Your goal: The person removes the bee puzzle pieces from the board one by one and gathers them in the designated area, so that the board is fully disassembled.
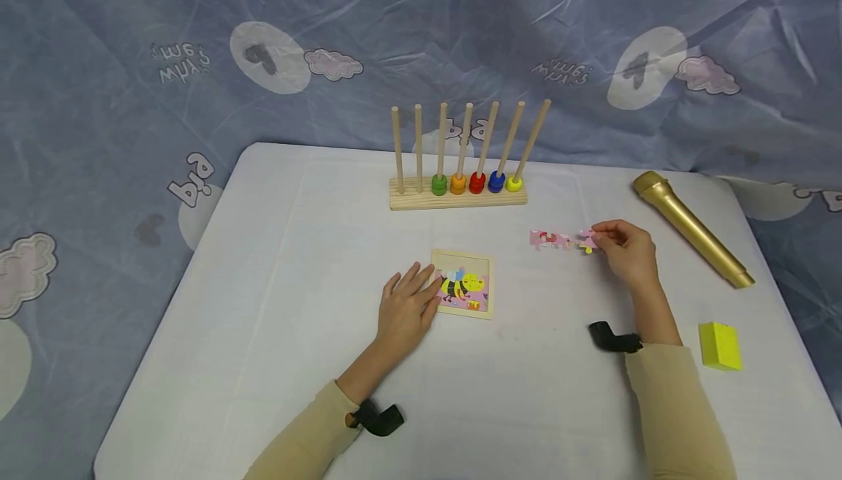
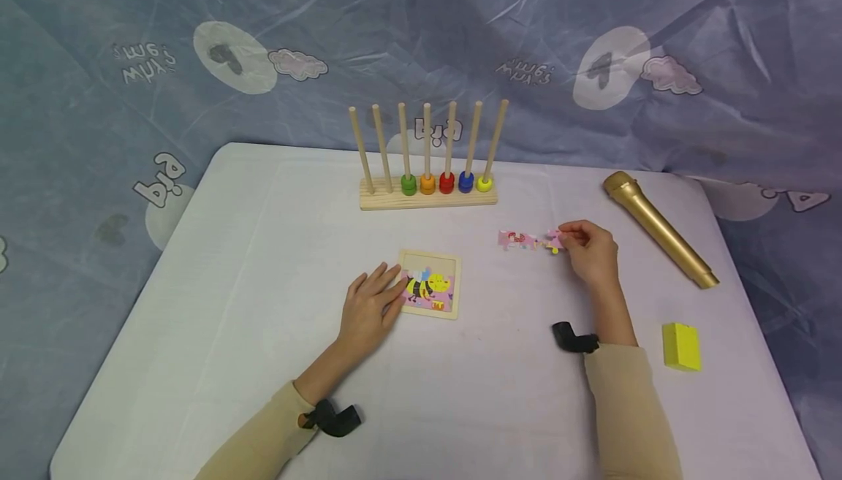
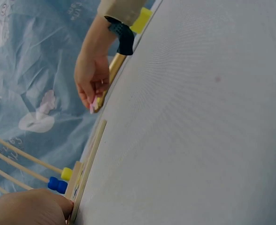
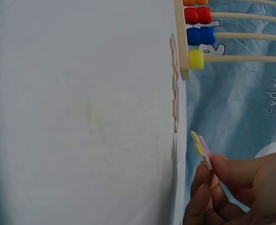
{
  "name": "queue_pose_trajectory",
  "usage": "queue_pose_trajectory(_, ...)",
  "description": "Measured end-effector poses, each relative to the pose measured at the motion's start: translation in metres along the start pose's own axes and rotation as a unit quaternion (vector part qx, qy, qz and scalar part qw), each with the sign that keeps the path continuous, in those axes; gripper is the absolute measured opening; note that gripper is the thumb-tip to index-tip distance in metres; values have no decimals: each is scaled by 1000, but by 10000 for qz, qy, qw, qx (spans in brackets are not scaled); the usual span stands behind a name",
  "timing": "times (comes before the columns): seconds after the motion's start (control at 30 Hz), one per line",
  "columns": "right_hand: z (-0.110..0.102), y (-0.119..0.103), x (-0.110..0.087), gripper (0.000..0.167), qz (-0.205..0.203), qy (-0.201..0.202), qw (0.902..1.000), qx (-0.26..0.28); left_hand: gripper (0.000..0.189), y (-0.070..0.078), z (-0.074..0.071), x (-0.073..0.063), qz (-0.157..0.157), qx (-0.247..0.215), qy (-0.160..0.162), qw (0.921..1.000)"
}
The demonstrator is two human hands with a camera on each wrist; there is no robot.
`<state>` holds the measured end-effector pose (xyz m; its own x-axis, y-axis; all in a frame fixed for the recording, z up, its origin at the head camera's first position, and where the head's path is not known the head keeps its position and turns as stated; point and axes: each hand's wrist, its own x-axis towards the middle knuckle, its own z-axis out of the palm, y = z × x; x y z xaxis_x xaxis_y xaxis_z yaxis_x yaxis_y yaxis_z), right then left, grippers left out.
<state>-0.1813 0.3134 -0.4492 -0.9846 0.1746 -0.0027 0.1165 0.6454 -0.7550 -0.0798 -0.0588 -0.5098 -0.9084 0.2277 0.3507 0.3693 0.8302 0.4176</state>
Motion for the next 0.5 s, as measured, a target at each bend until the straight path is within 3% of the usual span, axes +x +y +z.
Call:
queue_pose_trajectory(0.23, 1, 5, 6, 23, -62, -329, 9984, -461, 31, 0, 1, 0, 11, 18, 6, 10000)
queue_pose_trajectory(0.5, 6, 8, 8, 20, -305, -262, 9957, -834, 30, 0, 0, 0, 47, -7, 37, 10000)
